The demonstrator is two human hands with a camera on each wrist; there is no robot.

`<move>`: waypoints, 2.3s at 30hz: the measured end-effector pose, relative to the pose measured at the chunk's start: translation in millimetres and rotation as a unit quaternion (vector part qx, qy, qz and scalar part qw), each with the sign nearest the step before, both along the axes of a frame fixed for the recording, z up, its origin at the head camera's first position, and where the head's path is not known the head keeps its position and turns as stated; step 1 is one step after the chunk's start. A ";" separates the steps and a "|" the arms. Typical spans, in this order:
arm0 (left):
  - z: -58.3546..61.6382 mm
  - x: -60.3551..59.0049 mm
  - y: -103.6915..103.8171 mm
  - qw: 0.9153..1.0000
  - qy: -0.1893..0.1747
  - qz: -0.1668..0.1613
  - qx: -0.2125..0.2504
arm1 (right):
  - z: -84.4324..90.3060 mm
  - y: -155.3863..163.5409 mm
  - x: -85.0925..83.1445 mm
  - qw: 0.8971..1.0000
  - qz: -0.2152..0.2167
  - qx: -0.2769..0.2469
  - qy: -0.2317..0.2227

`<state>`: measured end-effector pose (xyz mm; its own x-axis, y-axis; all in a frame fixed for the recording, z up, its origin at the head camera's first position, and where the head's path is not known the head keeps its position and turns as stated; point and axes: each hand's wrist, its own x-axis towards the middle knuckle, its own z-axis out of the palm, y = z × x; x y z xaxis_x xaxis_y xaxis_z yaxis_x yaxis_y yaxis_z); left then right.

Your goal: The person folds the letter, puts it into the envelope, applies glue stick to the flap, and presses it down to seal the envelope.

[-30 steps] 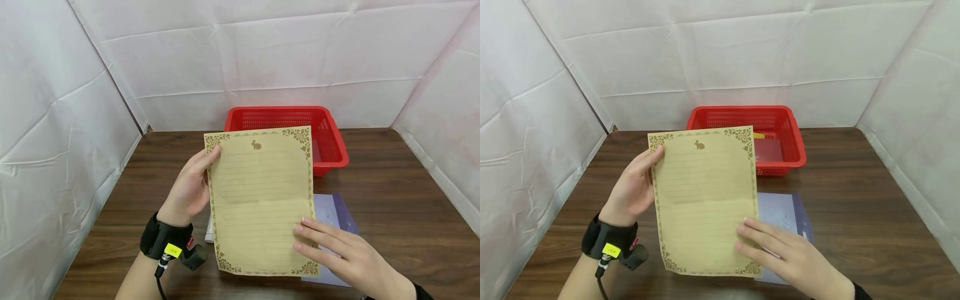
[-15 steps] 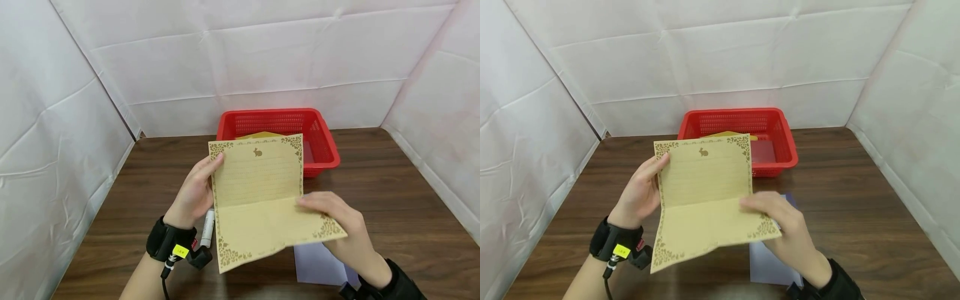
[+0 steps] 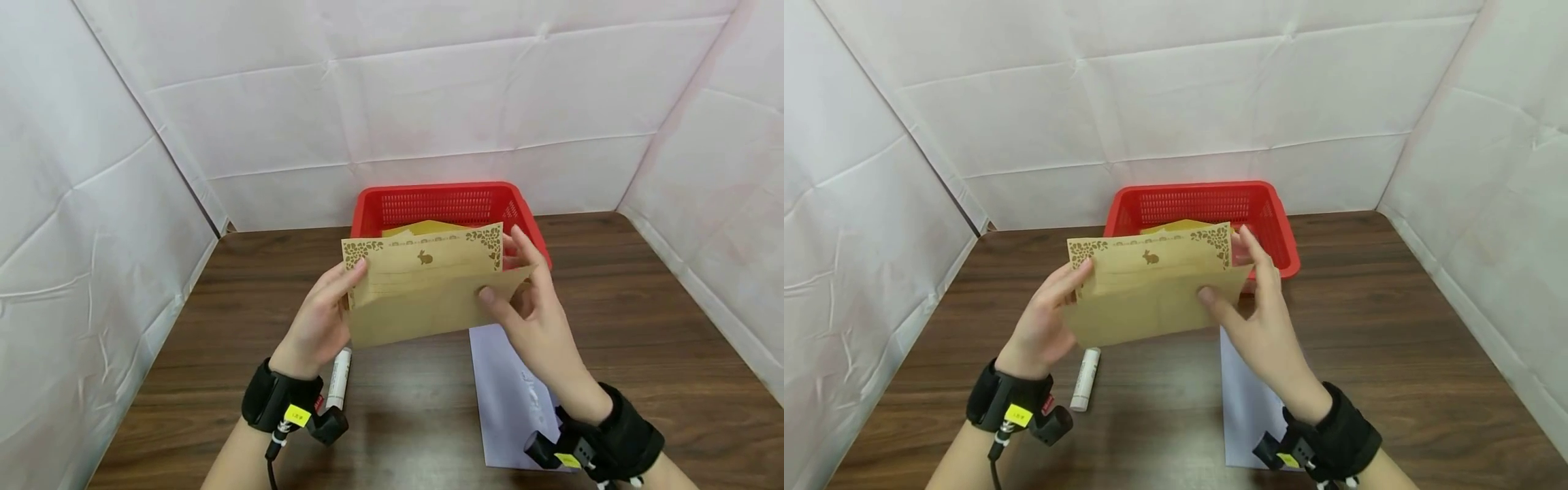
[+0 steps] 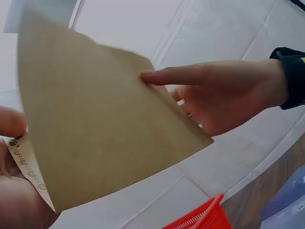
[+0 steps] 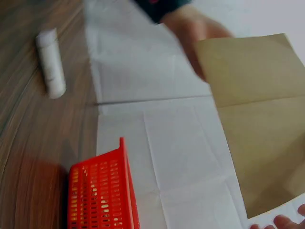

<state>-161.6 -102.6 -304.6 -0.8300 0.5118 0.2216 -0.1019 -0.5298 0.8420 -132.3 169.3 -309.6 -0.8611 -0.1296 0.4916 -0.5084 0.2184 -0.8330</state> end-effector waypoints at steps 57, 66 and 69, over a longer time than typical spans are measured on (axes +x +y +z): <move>-30.2 -20.5 7.9 0.997 -0.041 0.029 0.054 | -4.0 -20.9 -40.5 0.969 -0.058 -0.204 -0.129; -42.6 -19.8 31.5 0.996 -0.065 0.015 0.064 | -0.4 -32.5 -47.9 0.954 -0.046 -0.274 -0.114; -44.6 -16.7 38.8 0.994 -0.090 -0.002 0.070 | -0.4 -35.4 -49.7 0.950 -0.035 -0.289 -0.111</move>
<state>-178.3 -63.8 -349.2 -0.8608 0.4893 0.1400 -0.2454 -0.6401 0.7281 -181.9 133.9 -310.0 -0.9483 0.1684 0.2692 -0.3079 -0.2815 -0.9088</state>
